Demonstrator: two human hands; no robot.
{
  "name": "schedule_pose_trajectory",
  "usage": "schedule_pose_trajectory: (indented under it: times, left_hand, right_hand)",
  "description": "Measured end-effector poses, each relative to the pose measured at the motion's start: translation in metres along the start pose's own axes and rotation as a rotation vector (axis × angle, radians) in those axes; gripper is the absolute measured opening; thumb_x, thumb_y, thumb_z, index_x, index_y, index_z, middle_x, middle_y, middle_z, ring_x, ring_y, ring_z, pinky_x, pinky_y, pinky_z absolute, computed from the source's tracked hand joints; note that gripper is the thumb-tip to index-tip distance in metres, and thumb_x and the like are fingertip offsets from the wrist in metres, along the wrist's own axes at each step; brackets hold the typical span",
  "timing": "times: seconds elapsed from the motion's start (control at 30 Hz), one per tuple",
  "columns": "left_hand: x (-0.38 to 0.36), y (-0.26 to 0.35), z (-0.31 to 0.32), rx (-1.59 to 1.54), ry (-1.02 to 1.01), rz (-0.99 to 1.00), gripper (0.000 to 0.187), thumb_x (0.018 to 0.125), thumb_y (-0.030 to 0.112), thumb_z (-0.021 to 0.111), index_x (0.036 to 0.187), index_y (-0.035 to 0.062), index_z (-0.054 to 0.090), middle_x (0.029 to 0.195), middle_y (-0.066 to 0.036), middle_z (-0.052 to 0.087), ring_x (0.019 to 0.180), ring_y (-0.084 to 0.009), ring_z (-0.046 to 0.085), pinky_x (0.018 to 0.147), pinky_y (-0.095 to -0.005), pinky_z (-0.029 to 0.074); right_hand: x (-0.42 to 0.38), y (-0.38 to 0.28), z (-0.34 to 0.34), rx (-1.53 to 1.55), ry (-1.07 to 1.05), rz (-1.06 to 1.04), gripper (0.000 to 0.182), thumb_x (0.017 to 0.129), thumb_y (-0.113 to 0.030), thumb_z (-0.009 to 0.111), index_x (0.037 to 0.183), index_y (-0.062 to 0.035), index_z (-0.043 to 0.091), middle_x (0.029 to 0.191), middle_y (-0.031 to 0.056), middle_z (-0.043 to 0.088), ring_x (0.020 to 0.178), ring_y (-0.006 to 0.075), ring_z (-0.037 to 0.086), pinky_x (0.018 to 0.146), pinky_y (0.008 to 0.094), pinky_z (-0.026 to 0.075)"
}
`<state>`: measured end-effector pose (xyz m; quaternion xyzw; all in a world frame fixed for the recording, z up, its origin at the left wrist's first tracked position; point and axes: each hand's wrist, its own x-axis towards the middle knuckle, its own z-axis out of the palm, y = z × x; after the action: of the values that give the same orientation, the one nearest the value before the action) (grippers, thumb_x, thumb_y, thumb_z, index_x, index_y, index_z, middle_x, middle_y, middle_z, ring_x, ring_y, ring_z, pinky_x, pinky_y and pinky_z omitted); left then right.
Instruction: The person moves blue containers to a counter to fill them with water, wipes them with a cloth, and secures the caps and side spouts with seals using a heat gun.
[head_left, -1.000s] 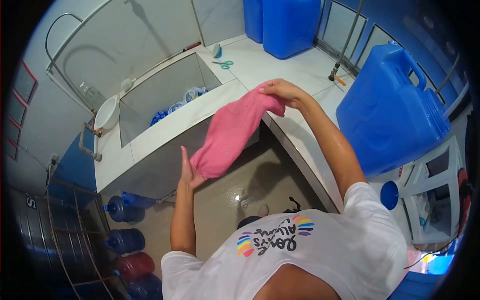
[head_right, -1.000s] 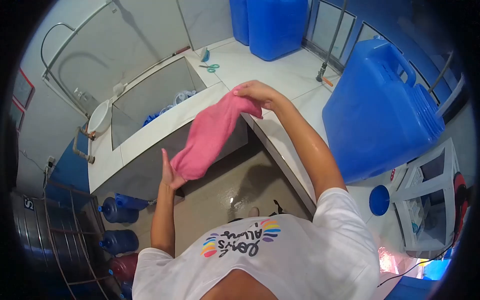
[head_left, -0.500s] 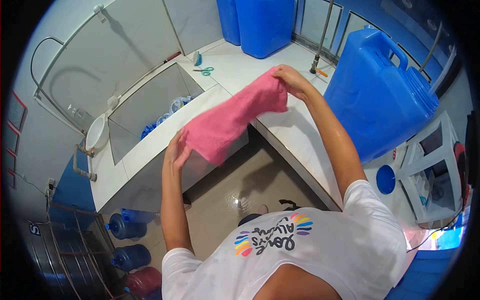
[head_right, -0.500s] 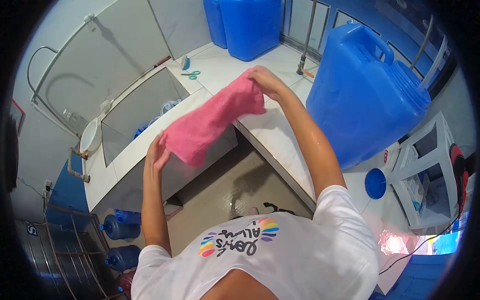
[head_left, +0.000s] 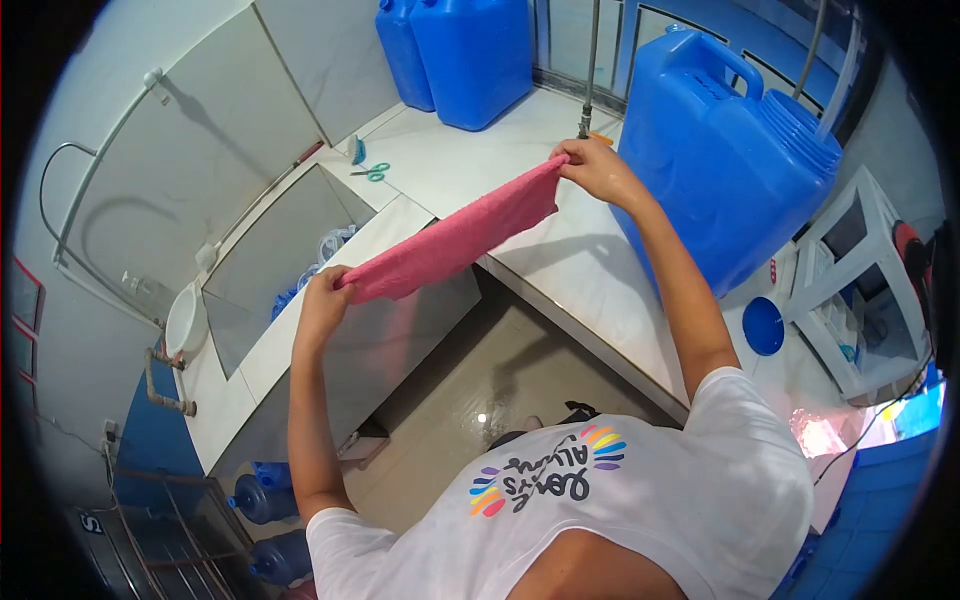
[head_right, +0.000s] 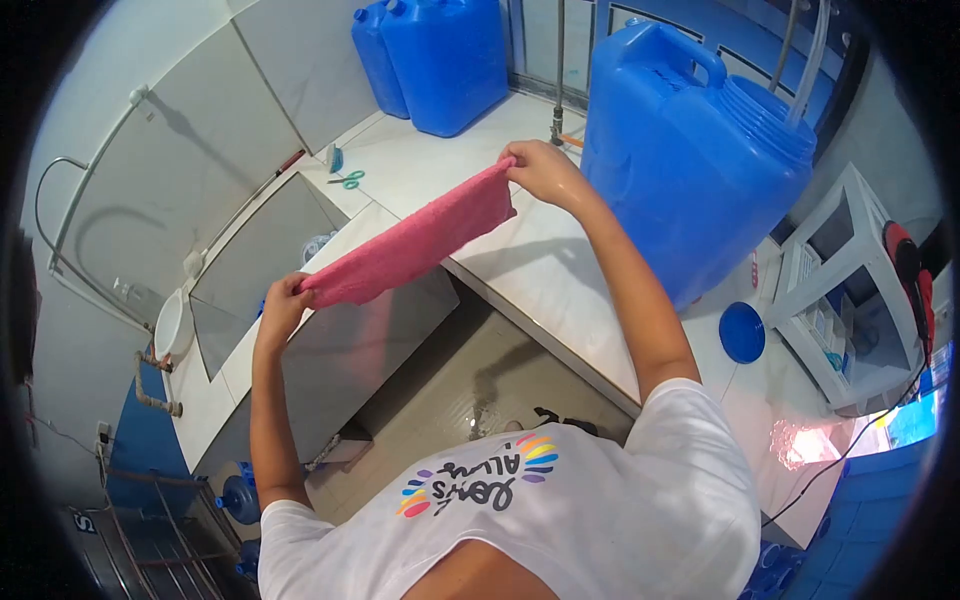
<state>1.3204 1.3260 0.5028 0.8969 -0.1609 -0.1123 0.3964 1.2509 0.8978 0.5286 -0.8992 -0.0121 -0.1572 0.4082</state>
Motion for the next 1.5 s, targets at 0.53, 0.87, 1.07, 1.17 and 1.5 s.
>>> schedule_pose_trajectory:
  times: [0.53,0.87,1.07,1.17,1.5]
  left_hand:
    - [0.068,0.071,0.161,-1.381,-0.183,0.116,0.043,0.094,0.042,0.034,0.12,0.0081,0.04,0.111,-0.008,0.052,0.098,-0.0229,0.056,0.085,-0.0402,0.046]
    - [0.072,0.163,0.224,-1.583,-0.139,0.183,0.031,0.089,0.015,0.048,0.115,0.0079,0.032,0.107,-0.011,0.048,0.099,-0.0218,0.052,0.083,-0.0379,0.047]
    - [0.024,0.273,0.289,-0.64,-0.341,0.882,0.057,0.093,0.03,0.038,0.14,0.0065,0.016,0.144,-0.019,0.019,0.131,-0.0305,0.025,0.105,-0.0361,0.021]
    - [0.046,0.269,0.346,-0.027,0.061,1.307,0.058,0.093,0.03,0.034,0.14,0.004,0.014,0.145,-0.02,0.014,0.134,-0.0344,0.016,0.107,-0.0395,0.015]
    - [0.119,0.361,0.308,-0.332,0.282,1.315,0.045,0.09,0.025,0.034,0.128,0.0012,0.04,0.136,-0.018,0.034,0.129,-0.0327,0.026,0.107,-0.0391,0.018]
  right_hand:
    - [-0.005,-0.038,0.065,0.082,0.134,0.244,0.025,0.087,-0.022,0.044,0.1,-0.002,0.05,0.085,0.023,0.058,0.081,0.0205,0.058,0.072,0.0361,0.046]
    - [-0.137,-0.014,0.022,0.292,0.506,-0.083,0.02,0.089,-0.013,0.05,0.097,0.0036,0.058,0.091,0.0127,0.063,0.083,0.0182,0.061,0.073,0.029,0.048]
    - [-0.231,0.02,-0.108,-0.049,1.487,-0.41,0.027,0.091,-0.018,0.035,0.107,-0.0003,0.049,0.1,0.011,0.049,0.09,0.0177,0.048,0.082,0.03,0.037]
    - [-0.227,0.074,-0.164,0.232,1.357,-0.12,0.04,0.095,-0.028,0.031,0.118,0.0012,0.043,0.116,0.012,0.048,0.11,0.0206,0.044,0.093,0.0316,0.032]
    - [-0.205,0.133,-0.158,0.335,1.188,0.055,0.055,0.097,-0.039,0.02,0.133,0.0021,0.027,0.134,0.012,0.035,0.122,0.0229,0.035,0.103,0.0314,0.024]
